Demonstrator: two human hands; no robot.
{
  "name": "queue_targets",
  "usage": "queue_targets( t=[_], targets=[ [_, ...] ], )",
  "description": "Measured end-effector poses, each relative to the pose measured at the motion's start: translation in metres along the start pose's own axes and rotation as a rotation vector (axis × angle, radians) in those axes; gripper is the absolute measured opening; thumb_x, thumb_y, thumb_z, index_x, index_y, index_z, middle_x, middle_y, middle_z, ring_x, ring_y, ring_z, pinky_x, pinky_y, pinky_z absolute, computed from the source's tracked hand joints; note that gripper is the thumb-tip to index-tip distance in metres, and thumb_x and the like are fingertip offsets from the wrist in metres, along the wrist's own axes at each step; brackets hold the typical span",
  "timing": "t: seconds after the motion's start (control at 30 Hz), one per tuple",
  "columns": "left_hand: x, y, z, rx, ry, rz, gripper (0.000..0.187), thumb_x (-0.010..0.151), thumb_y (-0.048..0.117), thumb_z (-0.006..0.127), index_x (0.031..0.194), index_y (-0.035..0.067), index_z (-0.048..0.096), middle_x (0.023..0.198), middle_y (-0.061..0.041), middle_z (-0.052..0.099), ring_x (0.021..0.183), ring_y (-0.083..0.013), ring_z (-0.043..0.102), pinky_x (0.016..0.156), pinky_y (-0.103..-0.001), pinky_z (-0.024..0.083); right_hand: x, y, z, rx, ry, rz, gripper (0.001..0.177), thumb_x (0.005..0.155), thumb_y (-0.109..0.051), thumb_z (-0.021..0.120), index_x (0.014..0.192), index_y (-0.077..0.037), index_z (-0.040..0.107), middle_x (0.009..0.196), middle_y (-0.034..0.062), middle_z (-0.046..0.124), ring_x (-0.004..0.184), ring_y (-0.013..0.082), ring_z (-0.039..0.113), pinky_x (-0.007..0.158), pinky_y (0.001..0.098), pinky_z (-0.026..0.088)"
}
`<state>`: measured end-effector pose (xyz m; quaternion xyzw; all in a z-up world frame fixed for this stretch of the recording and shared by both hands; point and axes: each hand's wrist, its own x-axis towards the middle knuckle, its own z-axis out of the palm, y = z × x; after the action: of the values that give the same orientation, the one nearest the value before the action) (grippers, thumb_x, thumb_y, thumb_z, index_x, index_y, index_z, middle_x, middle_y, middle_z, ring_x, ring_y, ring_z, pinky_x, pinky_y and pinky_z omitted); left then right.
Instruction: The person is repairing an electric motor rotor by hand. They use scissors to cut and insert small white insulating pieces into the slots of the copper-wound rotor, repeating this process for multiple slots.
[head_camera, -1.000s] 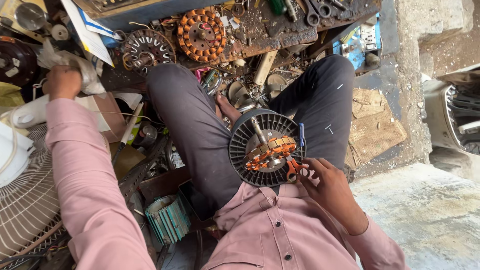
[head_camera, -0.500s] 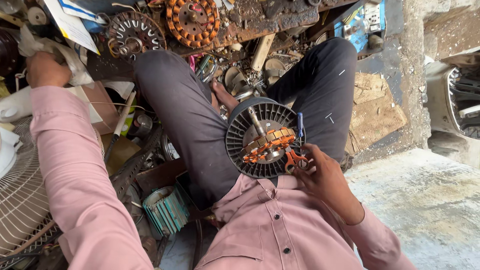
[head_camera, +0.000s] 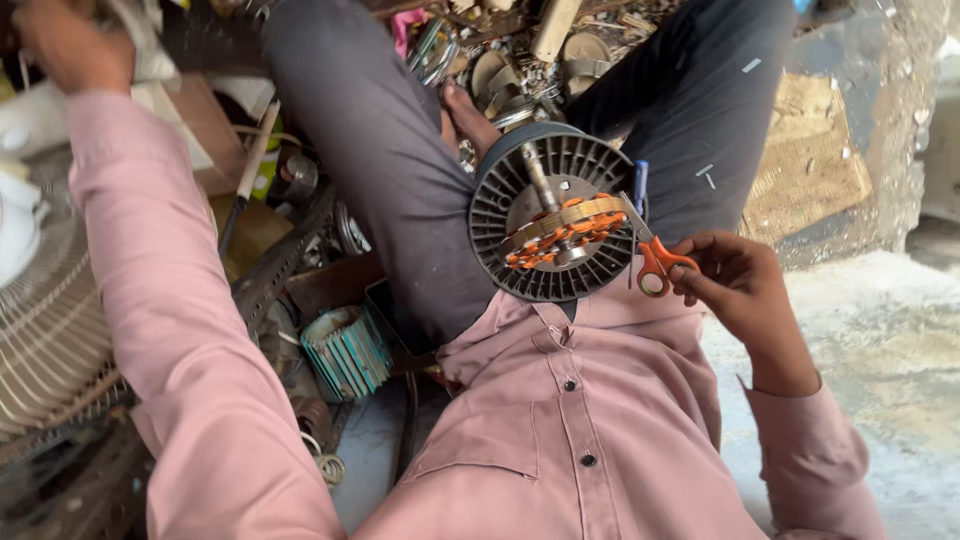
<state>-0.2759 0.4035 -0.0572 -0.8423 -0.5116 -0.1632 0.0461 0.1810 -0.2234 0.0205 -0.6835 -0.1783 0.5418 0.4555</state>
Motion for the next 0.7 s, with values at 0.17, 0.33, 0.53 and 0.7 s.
queue_targets(
  t=[0.17,0.33,0.53,0.7],
  targets=[
    [0.0,0.011,-0.007,0.001,-0.197,0.037,0.017,0.076,0.013,0.081,0.09,0.004,0.078,0.124,-0.026,0.065,0.113,-0.0462,0.058,0.099,-0.05,0.047,-0.005,-0.017,-0.005,0.031,0.043,-0.012,0.02,0.092,0.002,0.074,0.111,0.006,0.07,0.085,0.0095,0.072,0.07,0.0091,0.064,0.063,0.0229,0.052],
    [0.006,0.004,-0.013,0.041,-0.314,0.037,0.019,0.075,0.014,0.083,0.093,0.008,0.08,0.119,-0.026,0.068,0.107,-0.0463,0.061,0.091,-0.052,0.049,-0.006,-0.028,-0.012,0.031,0.141,-0.027,0.022,0.091,0.001,0.072,0.112,0.004,0.068,0.086,0.0083,0.071,0.072,0.0101,0.067,0.063,0.0236,0.054],
    [0.009,0.006,-0.005,0.135,-0.293,-0.096,0.013,0.079,0.01,0.075,0.091,0.007,0.078,0.117,-0.022,0.07,0.103,-0.0445,0.067,0.089,-0.05,0.054,-0.005,-0.022,-0.013,0.081,0.153,-0.06,0.022,0.092,0.003,0.072,0.113,0.007,0.068,0.088,0.0089,0.07,0.073,0.0115,0.065,0.063,0.0244,0.052],
    [0.0,0.009,-0.004,0.225,-0.15,-0.069,0.029,0.07,0.014,0.084,0.097,0.006,0.078,0.12,-0.021,0.068,0.093,-0.0432,0.067,0.079,-0.051,0.053,-0.005,-0.012,-0.013,0.125,0.139,-0.099,0.022,0.091,0.004,0.072,0.112,0.008,0.066,0.088,0.0097,0.07,0.072,0.0124,0.064,0.062,0.0246,0.051]
  ],
)
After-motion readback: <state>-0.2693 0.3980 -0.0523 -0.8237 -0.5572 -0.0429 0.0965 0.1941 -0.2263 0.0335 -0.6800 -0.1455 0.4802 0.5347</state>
